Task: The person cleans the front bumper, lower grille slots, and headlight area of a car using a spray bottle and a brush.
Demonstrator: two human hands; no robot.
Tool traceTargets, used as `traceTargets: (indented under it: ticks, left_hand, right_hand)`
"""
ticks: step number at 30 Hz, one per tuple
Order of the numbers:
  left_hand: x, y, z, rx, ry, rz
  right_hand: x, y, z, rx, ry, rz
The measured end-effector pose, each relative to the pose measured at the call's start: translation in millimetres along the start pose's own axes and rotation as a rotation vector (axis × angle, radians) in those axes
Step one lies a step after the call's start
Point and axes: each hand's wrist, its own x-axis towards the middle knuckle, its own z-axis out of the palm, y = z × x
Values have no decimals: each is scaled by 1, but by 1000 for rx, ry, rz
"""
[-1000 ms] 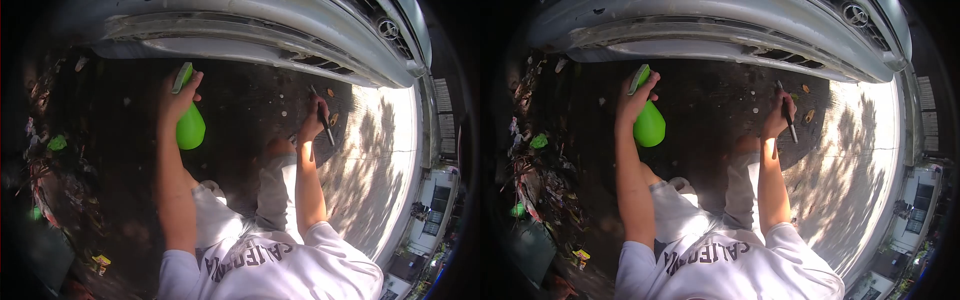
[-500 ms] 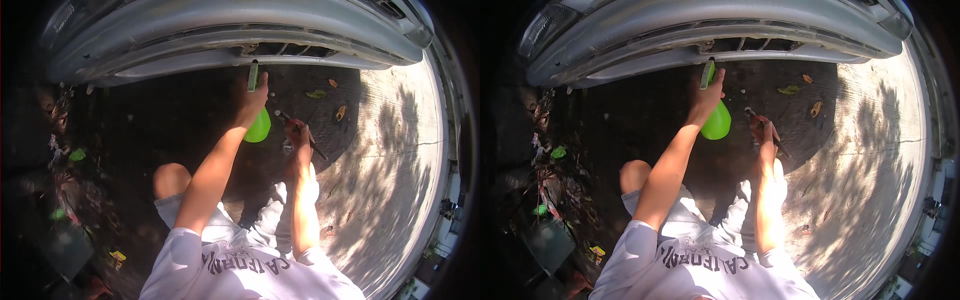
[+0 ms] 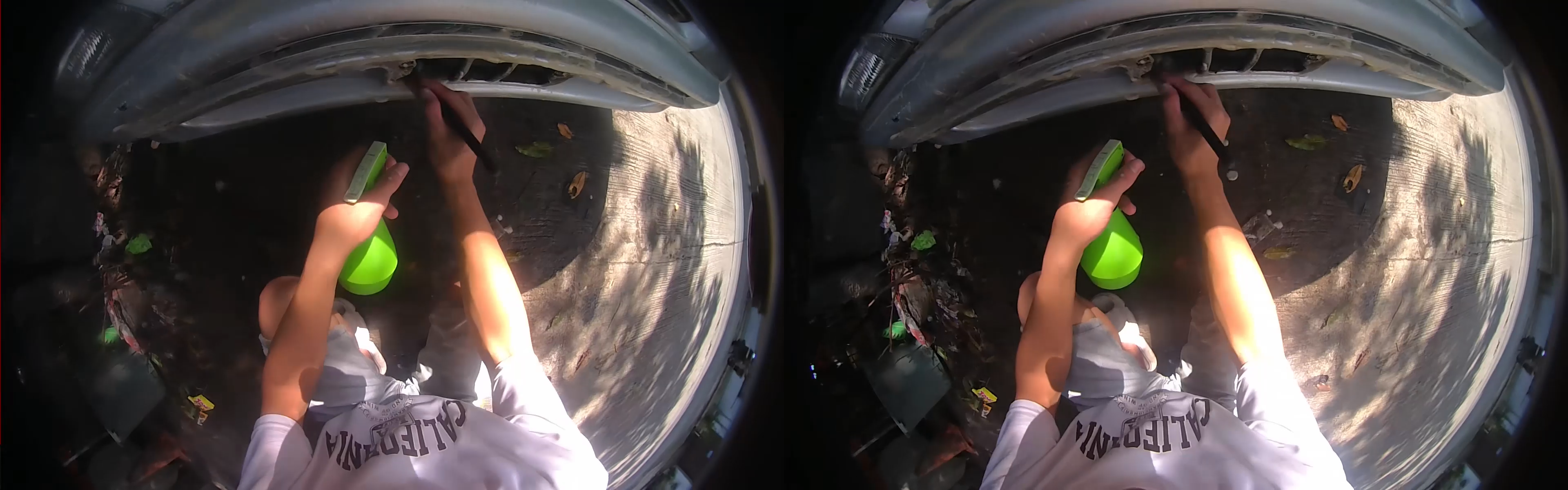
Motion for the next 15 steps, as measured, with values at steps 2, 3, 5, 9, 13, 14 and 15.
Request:
traceTargets:
  ticks: [2, 3, 5, 9, 13, 14, 15]
  left_hand:
    - [8, -16, -11, -20, -21, -75]
    - [12, -24, -17, -20, -20, -72]
    - [19, -28, -22, -2, -20, -60]
    - [38, -38, -28, 192, 29, 67]
    - [68, -72, -26, 294, 16, 258]
    - [72, -76, -22, 281, -9, 250]
    - [76, -78, -18, 316, -67, 233]
  right_hand:
    - [3, 4, -7, -28, -120, -5]
    - [8, 14, -19, 20, -60, 46]
    - [13, 11, -22, -60, -2, 28]
    - [13, -43, 13, 203, -189, 536]
    - [27, -46, -17, 25, -40, 525]
    - [23, -46, -12, -2, -31, 533]
    - [17, -51, 1, 84, -94, 601]
